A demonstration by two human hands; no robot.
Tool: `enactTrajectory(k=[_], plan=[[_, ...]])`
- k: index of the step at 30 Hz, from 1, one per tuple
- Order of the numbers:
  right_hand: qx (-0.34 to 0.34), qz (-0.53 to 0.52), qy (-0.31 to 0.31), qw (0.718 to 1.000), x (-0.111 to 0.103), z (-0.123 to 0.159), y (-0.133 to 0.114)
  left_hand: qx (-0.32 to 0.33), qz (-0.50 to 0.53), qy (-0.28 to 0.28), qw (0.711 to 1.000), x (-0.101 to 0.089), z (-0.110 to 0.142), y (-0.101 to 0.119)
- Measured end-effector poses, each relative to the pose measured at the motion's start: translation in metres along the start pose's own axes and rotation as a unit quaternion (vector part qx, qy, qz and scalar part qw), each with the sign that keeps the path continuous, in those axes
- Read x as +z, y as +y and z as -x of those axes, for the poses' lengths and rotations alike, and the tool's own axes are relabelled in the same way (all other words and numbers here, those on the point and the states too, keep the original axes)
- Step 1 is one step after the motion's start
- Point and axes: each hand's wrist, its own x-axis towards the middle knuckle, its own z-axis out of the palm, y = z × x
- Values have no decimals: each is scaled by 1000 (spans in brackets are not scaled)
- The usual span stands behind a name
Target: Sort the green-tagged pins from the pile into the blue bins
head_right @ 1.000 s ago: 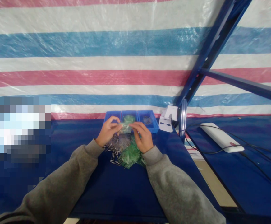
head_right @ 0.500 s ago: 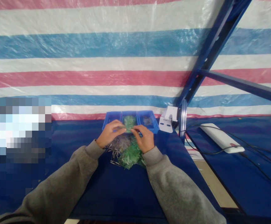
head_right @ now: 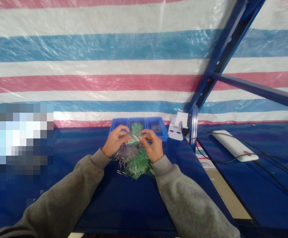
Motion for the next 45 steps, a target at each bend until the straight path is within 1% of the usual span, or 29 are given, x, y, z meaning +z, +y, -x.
enactTrajectory(k=[2,4,7,9,11,13,17,19,22,26,29,31,33,37,38,40,42,45], plan=[[-33,33,4,999,-1,0,-1,-8,36,12,999,0,-1,0],[-84,71,9,994,-2,-1,-1,-17,62,19,998,-1,-1,-1],[-152,124,8,980,-3,-3,-2,-31,77,6,997,0,-2,-4],[-169,142,10,975,-4,-3,-1,-37,65,-11,997,0,-3,-5],[-162,149,12,975,-5,-3,-1,-32,44,-25,998,0,-3,-5],[-139,157,20,977,-4,-2,-1,-17,17,-30,999,-1,-3,-4],[-108,172,44,978,-2,0,0,37,-74,-1,997,-2,-3,-2],[-95,160,44,981,-2,1,1,38,-97,-4,995,-1,-2,-2],[-87,145,38,985,-2,2,-2,-1,-62,-5,998,0,-1,-3],[-155,158,-1,975,-4,0,-6,-23,29,34,999,2,0,-3],[-183,172,-14,968,-4,-2,-5,-32,65,33,997,4,0,-1],[-179,181,-14,967,-4,-2,-3,-32,65,18,997,4,0,-1],[-159,184,-4,970,-3,-1,0,-23,52,6,998,4,0,-1],[-101,171,35,979,-2,1,3,25,-23,6,999,2,-1,-2],[-87,163,32,982,-3,2,3,28,-36,8,999,2,-2,-3],[-75,144,16,987,-3,2,2,10,-27,12,1000,1,-2,-4],[-95,135,1,986,-4,1,0,-17,1,13,1000,1,-3,-4],[-156,149,-13,976,-4,-1,-3,-34,20,18,999,0,-3,-4]])
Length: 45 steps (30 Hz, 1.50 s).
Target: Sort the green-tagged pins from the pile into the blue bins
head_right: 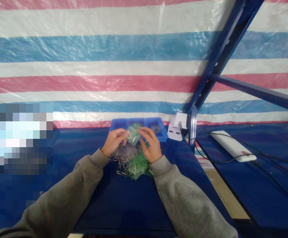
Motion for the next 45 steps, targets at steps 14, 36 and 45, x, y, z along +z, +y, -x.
enactTrajectory(k=[14,36,45], plan=[[58,50,42,996,3,4,4,21,-32,1,999,3,1,3],[64,27,25,997,4,5,6,73,-99,-23,992,3,3,1],[-21,12,-14,1000,0,1,1,-2,40,38,998,5,4,-3]])
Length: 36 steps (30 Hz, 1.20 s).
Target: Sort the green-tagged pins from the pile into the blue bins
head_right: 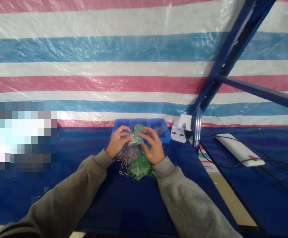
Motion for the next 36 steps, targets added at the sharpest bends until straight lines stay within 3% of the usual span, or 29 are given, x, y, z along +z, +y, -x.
enactTrajectory(k=[3,9,12,17,20,24,27,29,32,36], plan=[[6,11,-7,1000,3,2,3,1,-21,-27,999,0,0,1],[117,-5,29,993,5,4,5,67,-112,-57,990,-4,-2,6],[135,-48,15,990,5,2,0,33,-86,-78,993,-4,-2,3],[149,-91,-5,985,5,2,-7,8,-45,-49,998,-5,-2,1],[126,-78,-14,989,3,2,-7,11,-34,-45,998,-6,-1,3],[45,-49,-44,997,-1,0,-5,4,-23,-49,999,-5,-1,3],[39,-29,-32,998,0,0,-4,-10,-22,-59,998,-3,0,4],[73,-28,-15,997,2,0,-3,-8,-39,-36,999,-2,1,5],[187,-94,7,978,6,1,3,17,-61,53,997,-4,-1,7],[337,-282,21,898,10,0,11,38,-57,101,993,-8,-4,8]])
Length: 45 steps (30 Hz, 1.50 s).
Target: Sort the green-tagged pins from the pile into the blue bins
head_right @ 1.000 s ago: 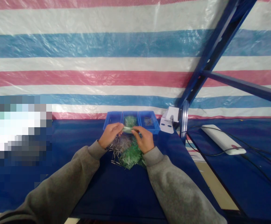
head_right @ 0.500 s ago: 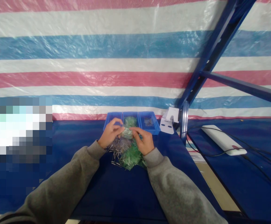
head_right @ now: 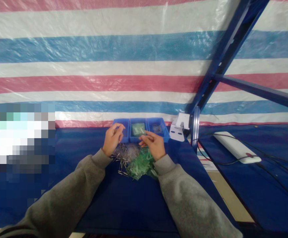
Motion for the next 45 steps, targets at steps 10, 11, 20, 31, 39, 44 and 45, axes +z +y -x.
enactTrajectory(k=[10,11,20,31,39,44,45], plan=[[-79,47,15,996,-7,-3,5,12,-122,-36,992,-23,-16,8],[-90,85,12,992,-7,-3,5,7,-181,-108,977,-29,-18,9],[-221,473,-180,834,13,16,0,44,-320,-216,921,-39,-23,11],[-168,509,-130,834,28,21,11,86,-239,-150,955,-21,-12,14],[-155,303,51,939,15,12,0,96,-232,-175,952,-14,-9,9],[-155,197,50,967,9,10,1,91,-216,-227,945,-9,-7,-1],[-151,186,46,970,8,9,2,90,-213,-226,946,-8,-6,-1]])
